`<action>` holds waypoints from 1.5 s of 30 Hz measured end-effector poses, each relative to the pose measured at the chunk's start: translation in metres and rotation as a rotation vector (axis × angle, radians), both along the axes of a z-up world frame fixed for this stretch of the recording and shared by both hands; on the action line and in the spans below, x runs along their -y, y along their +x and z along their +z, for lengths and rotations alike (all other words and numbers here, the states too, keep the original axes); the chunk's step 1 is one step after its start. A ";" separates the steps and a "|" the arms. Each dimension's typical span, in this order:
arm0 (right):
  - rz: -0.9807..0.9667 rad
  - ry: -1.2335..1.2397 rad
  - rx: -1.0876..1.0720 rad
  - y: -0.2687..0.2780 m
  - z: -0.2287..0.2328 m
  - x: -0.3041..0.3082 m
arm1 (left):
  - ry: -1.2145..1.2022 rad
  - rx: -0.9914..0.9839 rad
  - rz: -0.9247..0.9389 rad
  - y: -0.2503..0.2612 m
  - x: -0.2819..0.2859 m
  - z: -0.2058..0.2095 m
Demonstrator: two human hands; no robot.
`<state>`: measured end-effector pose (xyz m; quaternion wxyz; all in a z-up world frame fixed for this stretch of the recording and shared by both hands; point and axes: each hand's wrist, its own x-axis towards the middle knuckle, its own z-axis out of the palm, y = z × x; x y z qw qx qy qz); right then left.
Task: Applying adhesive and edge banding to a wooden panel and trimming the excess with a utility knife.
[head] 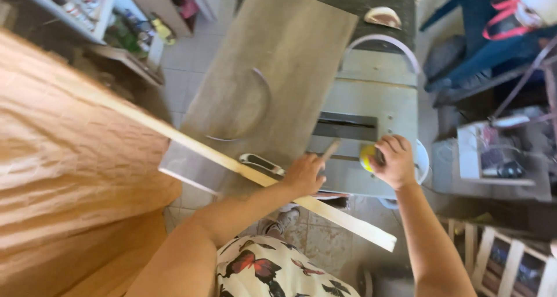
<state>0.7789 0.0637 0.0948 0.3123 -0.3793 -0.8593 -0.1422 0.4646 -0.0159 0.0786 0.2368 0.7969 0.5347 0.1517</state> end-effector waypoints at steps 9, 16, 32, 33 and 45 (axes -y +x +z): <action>-0.486 -0.420 0.478 -0.031 0.016 0.016 | -0.119 0.497 0.146 -0.303 0.093 0.058; -0.500 -0.179 -0.034 -0.314 -0.026 0.093 | -0.216 0.415 0.469 -0.582 0.118 0.029; -0.725 -0.980 0.142 -0.551 -0.046 0.070 | -0.320 0.138 0.135 -0.652 -0.170 0.084; -0.732 -0.980 0.124 -0.544 -0.047 0.059 | -0.315 0.126 0.123 -0.644 -0.196 0.093; -0.528 -0.391 -0.207 -0.535 -0.062 0.031 | -0.270 -0.025 0.006 -0.607 -0.533 0.008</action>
